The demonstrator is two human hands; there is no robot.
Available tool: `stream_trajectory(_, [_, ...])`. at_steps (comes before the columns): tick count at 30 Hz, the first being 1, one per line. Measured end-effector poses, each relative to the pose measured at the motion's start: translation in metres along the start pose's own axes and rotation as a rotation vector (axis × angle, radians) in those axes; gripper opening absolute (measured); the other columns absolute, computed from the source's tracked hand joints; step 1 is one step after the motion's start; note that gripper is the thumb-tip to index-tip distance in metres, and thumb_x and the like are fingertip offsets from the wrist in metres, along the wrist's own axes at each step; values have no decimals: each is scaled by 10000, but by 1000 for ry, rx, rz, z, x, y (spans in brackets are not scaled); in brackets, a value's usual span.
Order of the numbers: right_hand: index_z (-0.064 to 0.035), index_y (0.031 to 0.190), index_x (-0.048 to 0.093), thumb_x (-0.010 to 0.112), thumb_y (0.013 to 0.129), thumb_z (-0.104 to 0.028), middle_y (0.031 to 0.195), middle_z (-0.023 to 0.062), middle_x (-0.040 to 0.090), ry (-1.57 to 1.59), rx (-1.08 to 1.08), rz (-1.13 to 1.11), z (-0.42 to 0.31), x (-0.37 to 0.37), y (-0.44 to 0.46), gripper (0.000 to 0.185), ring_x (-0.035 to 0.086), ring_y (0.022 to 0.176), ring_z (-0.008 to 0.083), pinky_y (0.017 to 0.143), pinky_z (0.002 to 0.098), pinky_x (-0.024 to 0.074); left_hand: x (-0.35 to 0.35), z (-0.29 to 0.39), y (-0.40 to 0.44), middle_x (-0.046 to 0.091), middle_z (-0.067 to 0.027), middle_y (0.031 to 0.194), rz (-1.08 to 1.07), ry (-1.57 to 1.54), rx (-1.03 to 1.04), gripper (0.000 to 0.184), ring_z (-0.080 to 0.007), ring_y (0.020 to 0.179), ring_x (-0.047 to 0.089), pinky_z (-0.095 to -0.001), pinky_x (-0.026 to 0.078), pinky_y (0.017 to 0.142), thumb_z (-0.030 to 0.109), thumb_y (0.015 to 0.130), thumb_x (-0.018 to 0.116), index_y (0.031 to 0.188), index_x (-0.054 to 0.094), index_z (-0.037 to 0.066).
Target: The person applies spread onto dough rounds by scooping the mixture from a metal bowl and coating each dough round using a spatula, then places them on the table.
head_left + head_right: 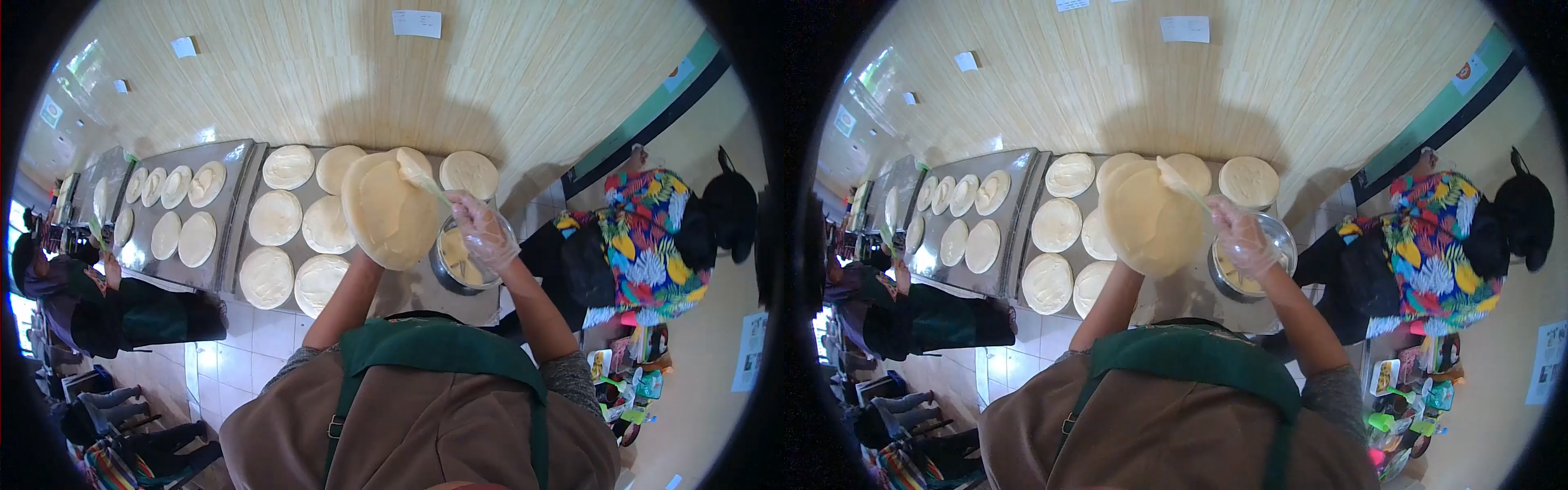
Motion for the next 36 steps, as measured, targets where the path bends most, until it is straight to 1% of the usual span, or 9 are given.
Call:
stream_trajectory(9, [-131, 1262, 578, 566, 922, -104, 1026, 130, 692, -392, -574, 6, -16, 22, -35, 341, 673, 838, 297, 728, 380, 530, 15, 3, -9, 501, -138, 1371, -113, -89, -147, 553, -278, 1219, 533, -458, 473, 1006, 429, 987, 474, 1417, 397, 91])
stream_trajectory(13, [-135, 1257, 596, 588, 896, -88, 1021, 112, 696, -664, -557, -361, -43, -27, -45, 364, 674, 812, 294, 733, 372, 538, 33, 22, -10, 524, -122, 1360, 53, 58, -17, 569, -299, 1205, 547, -480, 469, 1009, 483, 973, 456, 1411, 421, 122])
stream_trajectory(16, [-162, 1273, 571, 591, 861, -85, 879, 135, 647, -409, -712, -128, -19, -47, -36, 420, 630, 684, 326, 575, 425, 507, 22, 25, -15, 529, -108, 1365, 20, -92, 3, 604, -312, 1213, 542, -495, 453, 1022, 551, 963, 411, 1409, 433, 143])
stream_trajectory(17, [-145, 1275, 565, 547, 903, -109, 818, 164, 643, -239, -464, -109, -13, -50, -28, 375, 625, 683, 352, 579, 459, 494, 15, 22, -14, 524, -104, 1372, -19, -170, -15, 621, -314, 1223, 535, -497, 445, 1029, 574, 960, 396, 1410, 432, 147])
stream_trajectory(19, [-124, 1266, 564, 520, 923, -130, 794, 179, 639, -253, -376, -29, 9, -34, -16, 346, 620, 673, 372, 583, 470, 489, 39, 19, -19, 520, -113, 1374, -39, -150, 98, 617, -308, 1231, 528, -488, 432, 1045, 555, 980, 348, 1407, 428, 117])
stream_trajectory(26, [-40, 1214, 587, 530, 959, -173, 903, 180, 650, -457, -325, 15, 16, 50, -71, 293, 641, 781, 318, 703, 405, 501, 12, -15, -23, 508, -122, 1388, 181, 8, 213, 631, -310, 1253, 512, -497, 408, 1063, 550, 983, 315, 1425, 409, 109])
stream_trajectory(29, [-37, 1203, 592, 496, 989, -192, 901, 154, 645, 43, -173, -180, 4, 40, -61, 282, 633, 826, 250, 741, 388, 494, -15, -23, -23, 474, -116, 1425, -144, -128, 204, 675, -326, 1267, 499, -517, 423, 1049, 587, 954, 372, 1449, 377, 128])
stream_trajectory(32, [-49, 1217, 588, 486, 1000, -210, 917, 142, 642, 294, 24, -149, 11, 17, -45, 289, 616, 897, 181, 776, 353, 487, -14, -27, -26, 474, -116, 1425, -69, -174, 185, 680, -320, 1272, 497, -522, 427, 1044, 588, 950, 385, 1445, 379, 122])
stream_trajectory(36, [-111, 1248, 568, 515, 954, -159, 814, 198, 641, -372, -284, 206, 2, 4, -34, 303, 638, 703, 358, 628, 449, 505, 11, -29, -32, 474, -120, 1423, 7, -37, 119, 689, -319, 1269, 499, -519, 423, 1047, 591, 949, 393, 1446, 375, 114])
Point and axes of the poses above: each hand's wrist, its own y-axis towards the middle knuckle, its own x-axis out of the palm, z = x × y, the point moved 4 cm from there along y, towards the middle knuckle
